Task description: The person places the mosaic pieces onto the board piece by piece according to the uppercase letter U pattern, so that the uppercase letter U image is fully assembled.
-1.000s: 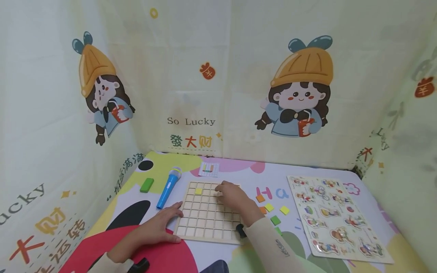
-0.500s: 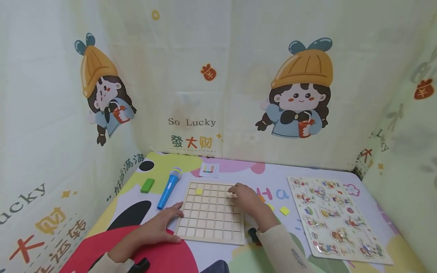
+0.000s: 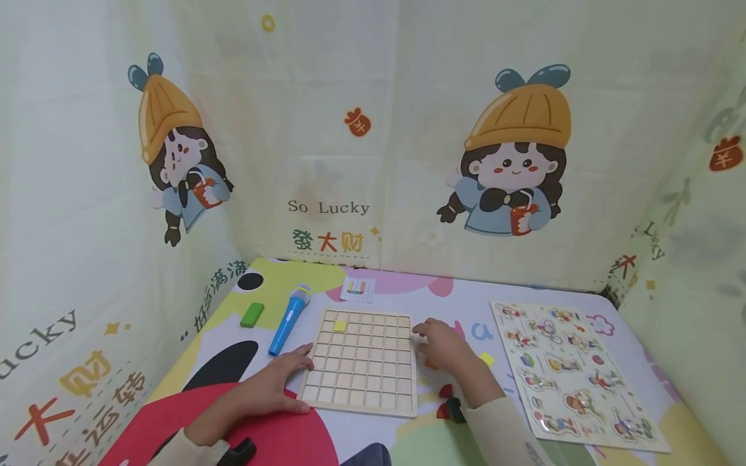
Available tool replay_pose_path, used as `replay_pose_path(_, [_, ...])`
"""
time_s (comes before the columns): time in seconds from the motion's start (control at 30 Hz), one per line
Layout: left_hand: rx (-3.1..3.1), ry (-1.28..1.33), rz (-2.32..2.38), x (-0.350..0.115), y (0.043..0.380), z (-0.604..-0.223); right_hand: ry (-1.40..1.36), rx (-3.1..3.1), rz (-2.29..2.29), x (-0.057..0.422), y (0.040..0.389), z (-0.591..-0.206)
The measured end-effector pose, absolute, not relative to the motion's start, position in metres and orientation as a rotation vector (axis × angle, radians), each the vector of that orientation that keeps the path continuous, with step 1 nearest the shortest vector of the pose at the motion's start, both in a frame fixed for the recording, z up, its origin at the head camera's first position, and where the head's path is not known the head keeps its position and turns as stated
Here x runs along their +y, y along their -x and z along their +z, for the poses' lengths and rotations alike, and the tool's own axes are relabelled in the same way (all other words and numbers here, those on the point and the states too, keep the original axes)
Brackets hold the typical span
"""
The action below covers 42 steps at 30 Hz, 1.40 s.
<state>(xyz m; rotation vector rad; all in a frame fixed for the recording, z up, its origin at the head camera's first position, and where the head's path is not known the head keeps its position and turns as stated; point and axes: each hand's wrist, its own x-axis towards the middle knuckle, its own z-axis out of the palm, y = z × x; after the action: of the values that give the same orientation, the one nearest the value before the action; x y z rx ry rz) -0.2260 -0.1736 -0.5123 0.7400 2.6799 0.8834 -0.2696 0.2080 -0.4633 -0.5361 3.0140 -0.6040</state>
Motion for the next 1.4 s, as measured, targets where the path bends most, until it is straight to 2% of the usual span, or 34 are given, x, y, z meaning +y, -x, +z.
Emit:
replay_pose_path(0.47, [2.677,-0.728,0.89,-0.174,0.225,-0.511,0.31,2.977,-0.638,0.238,0.258,-0.465])
replay_pose_path(1.4, [2.681,-0.723,0.889,-0.174,0.227,-0.51,0.154,2.926,-0.609,0.274,0.248,-0.47])
